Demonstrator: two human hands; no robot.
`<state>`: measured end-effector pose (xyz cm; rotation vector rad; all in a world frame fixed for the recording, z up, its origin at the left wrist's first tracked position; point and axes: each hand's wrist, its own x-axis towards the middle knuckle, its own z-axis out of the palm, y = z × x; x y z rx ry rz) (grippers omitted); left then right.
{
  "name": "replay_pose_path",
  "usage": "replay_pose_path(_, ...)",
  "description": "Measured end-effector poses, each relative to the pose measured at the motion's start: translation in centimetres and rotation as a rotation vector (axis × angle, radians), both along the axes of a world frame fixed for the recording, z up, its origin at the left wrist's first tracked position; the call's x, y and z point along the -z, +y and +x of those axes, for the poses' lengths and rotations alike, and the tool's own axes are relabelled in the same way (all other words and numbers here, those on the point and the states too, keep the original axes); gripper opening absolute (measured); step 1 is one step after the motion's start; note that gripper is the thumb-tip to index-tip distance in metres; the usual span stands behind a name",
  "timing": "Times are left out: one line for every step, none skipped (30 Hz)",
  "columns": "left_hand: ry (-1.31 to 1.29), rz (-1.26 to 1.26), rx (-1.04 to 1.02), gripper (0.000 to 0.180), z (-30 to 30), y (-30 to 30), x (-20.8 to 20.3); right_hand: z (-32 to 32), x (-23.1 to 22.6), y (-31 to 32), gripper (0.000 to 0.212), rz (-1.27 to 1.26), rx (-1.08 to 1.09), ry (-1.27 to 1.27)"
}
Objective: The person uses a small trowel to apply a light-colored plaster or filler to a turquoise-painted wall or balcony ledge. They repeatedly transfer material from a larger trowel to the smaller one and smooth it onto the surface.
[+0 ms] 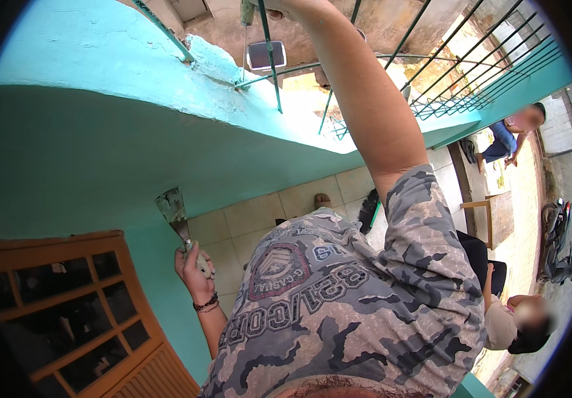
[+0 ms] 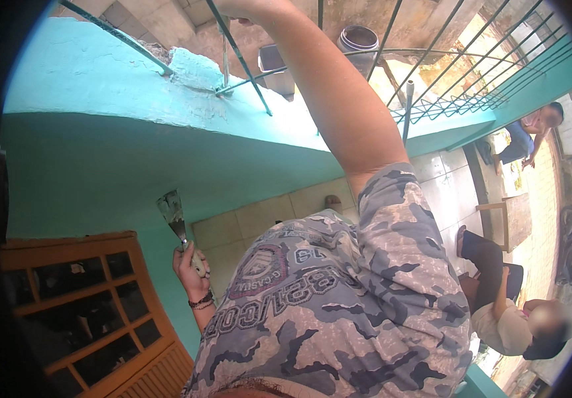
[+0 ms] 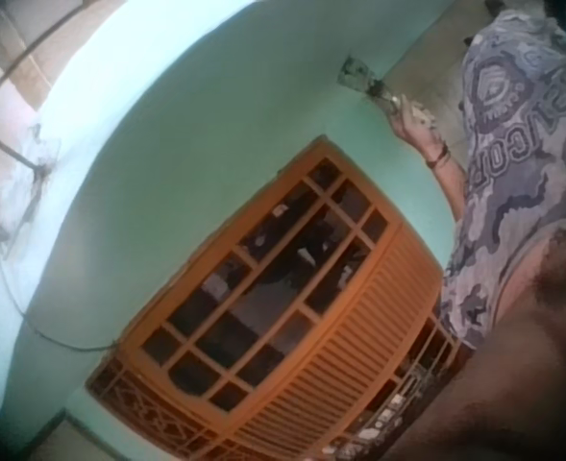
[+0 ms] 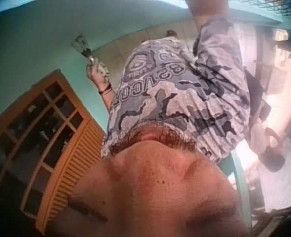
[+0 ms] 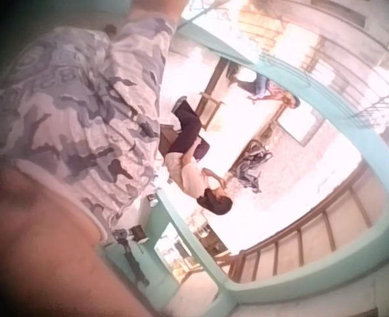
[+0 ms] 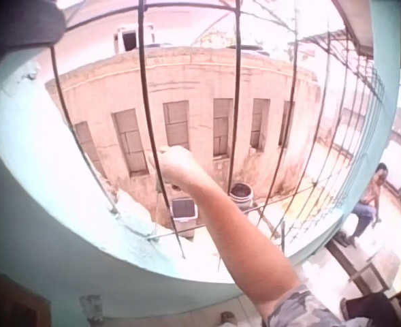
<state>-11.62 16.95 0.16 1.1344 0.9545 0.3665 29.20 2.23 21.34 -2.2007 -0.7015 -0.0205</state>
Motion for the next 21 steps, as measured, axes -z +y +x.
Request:
replay_pose_path(0.003, 0.003, -0.002, 0.015, 0.1, 0.0, -0.1, -0.4, -0.3, 0.2, 0.029, 0.009, 0.004, 0.032)
replay_pose_path(0.006, 0.007, -0.004, 0.015, 0.1, 0.0, -0.1, -0.6, -0.5, 0.4, 0.029, 0.018, 0.007, 0.064)
replay_pose_path(-0.004, 0.009, -0.003, 0.015, 0.1, 0.0, -0.1, -0.5, -0.6, 0.6, 0.029, 0.027, 0.019, 0.070)
replay_pose_path(-0.015, 0.010, -0.003, 0.015, 0.1, -0.1, -0.1, -0.7, -0.8, 0.4, 0.030, 0.077, 0.057, 0.095)
replay_pose_path(-0.024, 0.012, -0.002, 0.015, 0.1, -0.1, -0.1, -1.0, -1.1, 0.0, 0.030, 0.126, 0.095, 0.121)
replay_pose_path(-0.016, 0.014, 0.004, 0.016, 0.2, 0.0, -0.2, -1.4, -1.4, -0.5, 0.031, 0.175, 0.135, 0.149)
replay_pose_path(-0.008, 0.015, 0.011, 0.016, 0.2, 0.0, -0.2, -0.8, -1.5, -1.0, 0.031, 0.224, 0.101, 0.174)
replay_pose_path(0.000, 0.017, 0.017, 0.016, 0.3, 0.0, -0.2, 0.1, -1.5, -1.6, 0.032, 0.272, 0.067, 0.200)
replay_pose_path(-0.003, 0.014, 0.018, 0.016, 0.3, 0.0, -0.2, 0.0, -2.0, -1.8, 0.032, 0.320, 0.032, 0.226)
replay_pose_path(-0.007, 0.011, 0.019, 0.016, 0.2, 0.1, -0.1, -0.4, -2.4, -1.8, 0.032, 0.291, 0.070, 0.188)
replay_pose_path(-0.010, 0.008, 0.020, 0.017, 0.2, 0.2, -0.1, -0.9, -2.8, -1.9, 0.033, 0.262, 0.109, 0.151)
replay_pose_path(-0.017, 0.006, 0.024, 0.017, 0.2, 0.2, 0.0, -1.5, -3.1, -2.0, 0.033, 0.232, 0.149, 0.112)
replay_pose_path(-0.024, 0.004, 0.027, 0.017, 0.2, 0.2, 0.1, -1.1, -2.6, -2.0, 0.034, 0.151, 0.114, 0.061)
replay_pose_path(-0.030, 0.002, 0.030, 0.016, 0.1, 0.2, 0.2, -0.3, -1.7, -2.0, 0.034, 0.070, 0.078, 0.010)
replay_pose_path(-0.029, 0.000, 0.030, 0.016, 0.2, 0.2, 0.2, -0.1, -0.9, -2.0, 0.035, -0.012, 0.042, -0.042)
replay_pose_path(-0.028, -0.002, 0.030, 0.016, 0.3, 0.2, 0.1, -0.1, -0.1, -1.9, 0.036, 0.004, 0.063, -0.064)
replay_pose_path(-0.027, -0.004, 0.030, 0.016, 0.3, 0.2, 0.1, -0.3, 0.7, -1.7, 0.037, 0.019, 0.083, -0.087)
replay_pose_path(-0.027, -0.005, 0.038, 0.015, 0.3, 0.2, 0.1, -0.5, 1.4, -1.4, 0.038, 0.036, 0.102, -0.110)
replay_pose_path(-0.026, -0.007, 0.046, 0.015, 0.2, 0.2, 0.2, 0.0, 2.1, -1.1, 0.039, -0.037, 0.133, -0.154)
replay_pose_path(-0.026, -0.008, 0.054, 0.015, 0.2, 0.2, 0.3, 0.1, 2.6, -1.1, 0.038, -0.022, 0.128, -0.166)
replay_pose_path(-0.021, -0.008, 0.046, 0.014, 0.1, 0.2, 0.3, 0.1, 2.9, -1.0, 0.038, -0.006, 0.122, -0.177)
